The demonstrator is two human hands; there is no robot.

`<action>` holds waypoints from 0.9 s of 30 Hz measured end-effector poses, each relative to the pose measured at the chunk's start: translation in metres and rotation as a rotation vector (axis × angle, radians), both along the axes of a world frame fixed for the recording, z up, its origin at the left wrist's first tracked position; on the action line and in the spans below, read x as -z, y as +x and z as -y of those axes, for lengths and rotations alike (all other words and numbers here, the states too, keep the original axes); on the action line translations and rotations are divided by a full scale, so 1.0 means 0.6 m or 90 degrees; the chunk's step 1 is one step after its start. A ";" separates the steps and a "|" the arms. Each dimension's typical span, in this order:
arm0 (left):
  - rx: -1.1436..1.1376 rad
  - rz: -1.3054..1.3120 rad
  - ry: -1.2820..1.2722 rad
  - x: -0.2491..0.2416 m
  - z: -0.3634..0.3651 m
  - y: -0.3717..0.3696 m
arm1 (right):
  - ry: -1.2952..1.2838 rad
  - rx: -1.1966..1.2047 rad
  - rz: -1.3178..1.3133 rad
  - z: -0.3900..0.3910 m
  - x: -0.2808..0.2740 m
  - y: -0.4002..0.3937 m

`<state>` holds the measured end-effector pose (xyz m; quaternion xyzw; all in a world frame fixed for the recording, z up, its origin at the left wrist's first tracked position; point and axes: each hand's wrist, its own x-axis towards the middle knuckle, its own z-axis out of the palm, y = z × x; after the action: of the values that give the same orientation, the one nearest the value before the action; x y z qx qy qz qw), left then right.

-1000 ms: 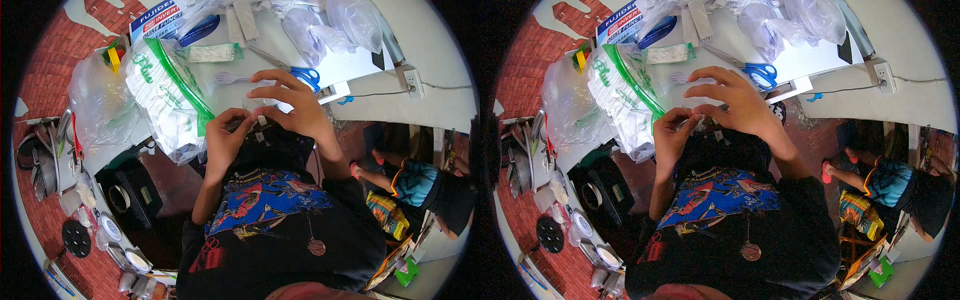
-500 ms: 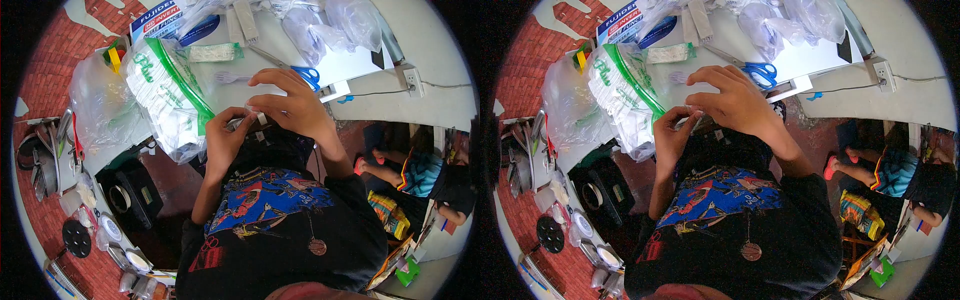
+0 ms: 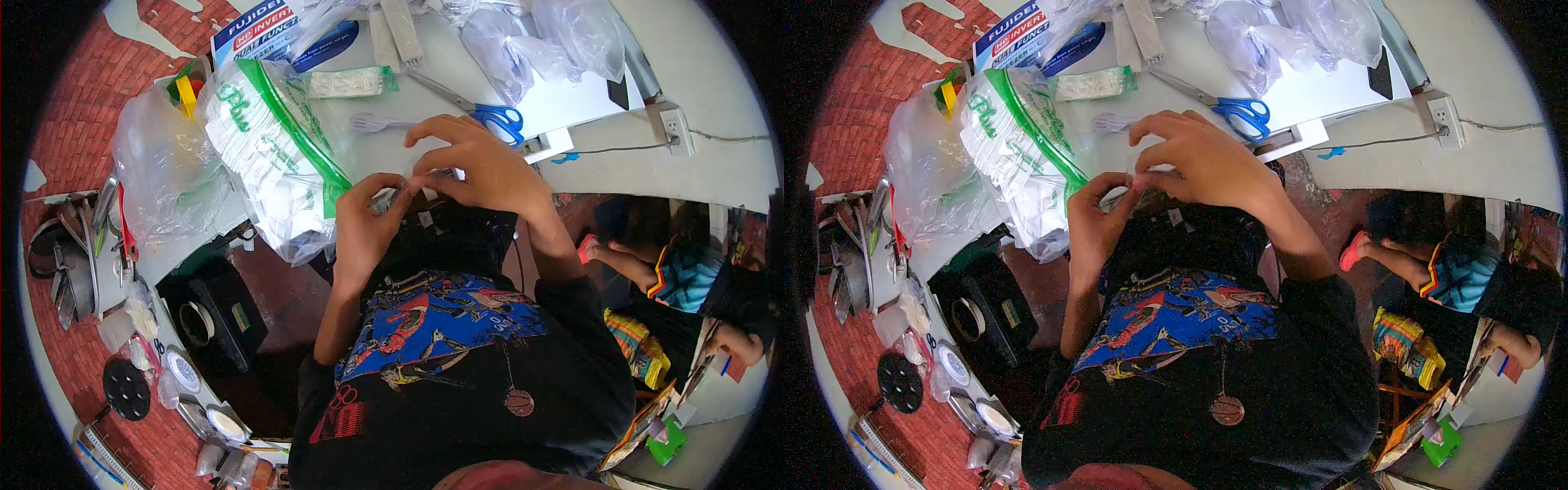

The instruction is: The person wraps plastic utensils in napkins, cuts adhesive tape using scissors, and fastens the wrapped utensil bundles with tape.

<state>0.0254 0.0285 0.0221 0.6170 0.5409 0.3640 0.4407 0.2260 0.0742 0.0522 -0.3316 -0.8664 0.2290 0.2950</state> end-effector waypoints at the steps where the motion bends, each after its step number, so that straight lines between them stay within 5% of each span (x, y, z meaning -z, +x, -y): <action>1: 0.000 0.000 -0.001 0.003 -0.003 -0.001 | -0.036 -0.001 0.001 -0.005 0.004 0.004; 4: 0.071 0.003 0.144 0.023 -0.011 -0.013 | -0.136 0.020 -0.066 -0.013 0.006 0.007; 10: 0.107 0.276 -0.174 0.034 -0.004 -0.070 | -0.241 0.109 -0.198 -0.023 0.031 0.046; 15: 0.117 0.068 -0.194 0.014 0.011 -0.144 | -0.446 0.204 -0.138 0.001 0.030 0.062; 23: 0.078 0.082 -0.274 -0.058 0.014 -0.201 | -0.427 0.161 -0.190 0.016 0.045 0.063; 27: -0.006 -0.027 -0.124 -0.059 0.016 -0.219 | -0.392 0.205 -0.258 0.022 0.048 0.079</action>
<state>-0.1061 0.0189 0.0575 0.5761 0.5860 0.2986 0.4854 0.2736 0.0607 0.0235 -0.4840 -0.6185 0.4896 0.3788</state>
